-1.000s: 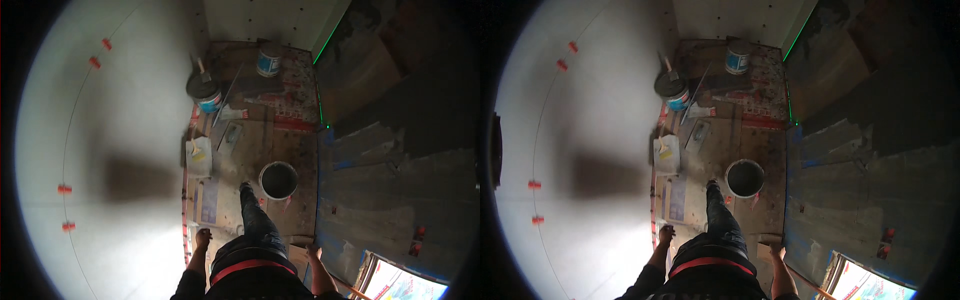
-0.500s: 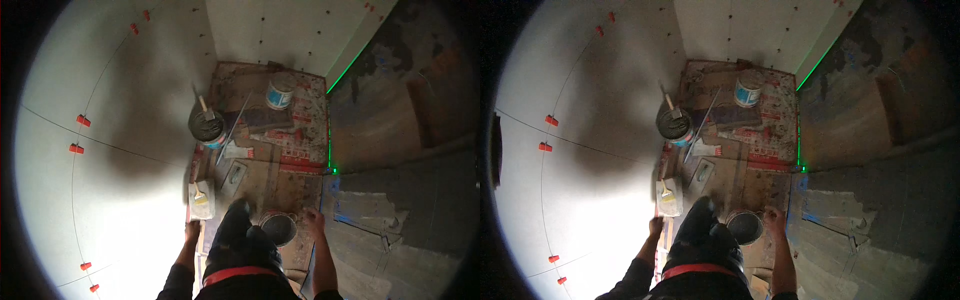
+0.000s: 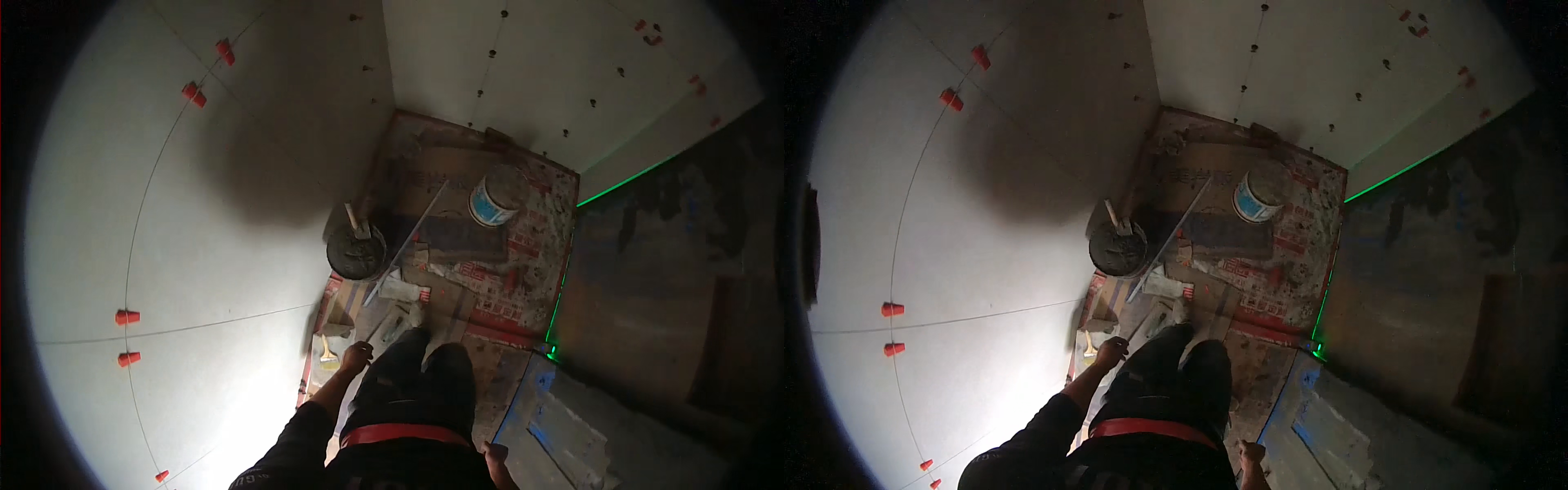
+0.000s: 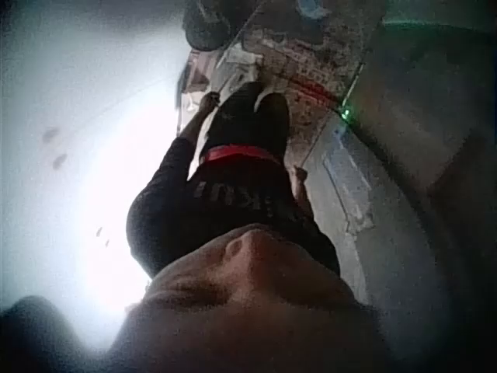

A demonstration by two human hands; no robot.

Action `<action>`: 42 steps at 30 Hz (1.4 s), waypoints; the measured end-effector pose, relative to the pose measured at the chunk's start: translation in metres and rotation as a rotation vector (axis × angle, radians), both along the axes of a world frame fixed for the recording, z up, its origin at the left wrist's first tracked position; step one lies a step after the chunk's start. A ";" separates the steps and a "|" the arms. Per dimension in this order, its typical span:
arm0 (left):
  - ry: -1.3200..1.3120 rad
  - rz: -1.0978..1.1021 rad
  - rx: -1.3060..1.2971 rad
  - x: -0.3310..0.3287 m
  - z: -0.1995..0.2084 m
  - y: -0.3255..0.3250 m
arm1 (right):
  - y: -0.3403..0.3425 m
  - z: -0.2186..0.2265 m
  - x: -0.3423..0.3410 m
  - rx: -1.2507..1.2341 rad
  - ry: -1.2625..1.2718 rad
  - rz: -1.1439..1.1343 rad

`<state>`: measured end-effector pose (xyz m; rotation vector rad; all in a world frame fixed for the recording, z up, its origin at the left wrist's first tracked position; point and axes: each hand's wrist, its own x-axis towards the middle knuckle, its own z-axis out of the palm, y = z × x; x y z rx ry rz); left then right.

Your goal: Measure a tile using a ruler and mark it with a pencil.

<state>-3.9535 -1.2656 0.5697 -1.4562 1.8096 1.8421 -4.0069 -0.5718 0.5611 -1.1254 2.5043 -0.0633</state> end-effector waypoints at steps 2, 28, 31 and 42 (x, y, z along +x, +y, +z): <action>-0.040 -0.006 -0.049 -0.021 0.005 -0.028 | -0.048 0.007 -0.054 0.343 -0.372 -0.174; -0.205 0.411 0.144 -0.422 0.111 -0.059 | -0.529 -0.055 -0.846 -0.189 -0.781 -0.865; -0.153 0.329 0.063 -0.470 0.116 -0.068 | -0.560 -0.084 -0.879 -0.012 -0.545 -0.573; -0.243 0.632 -0.076 -0.454 0.114 -0.070 | -0.622 -0.092 -0.867 -0.165 -0.976 -0.411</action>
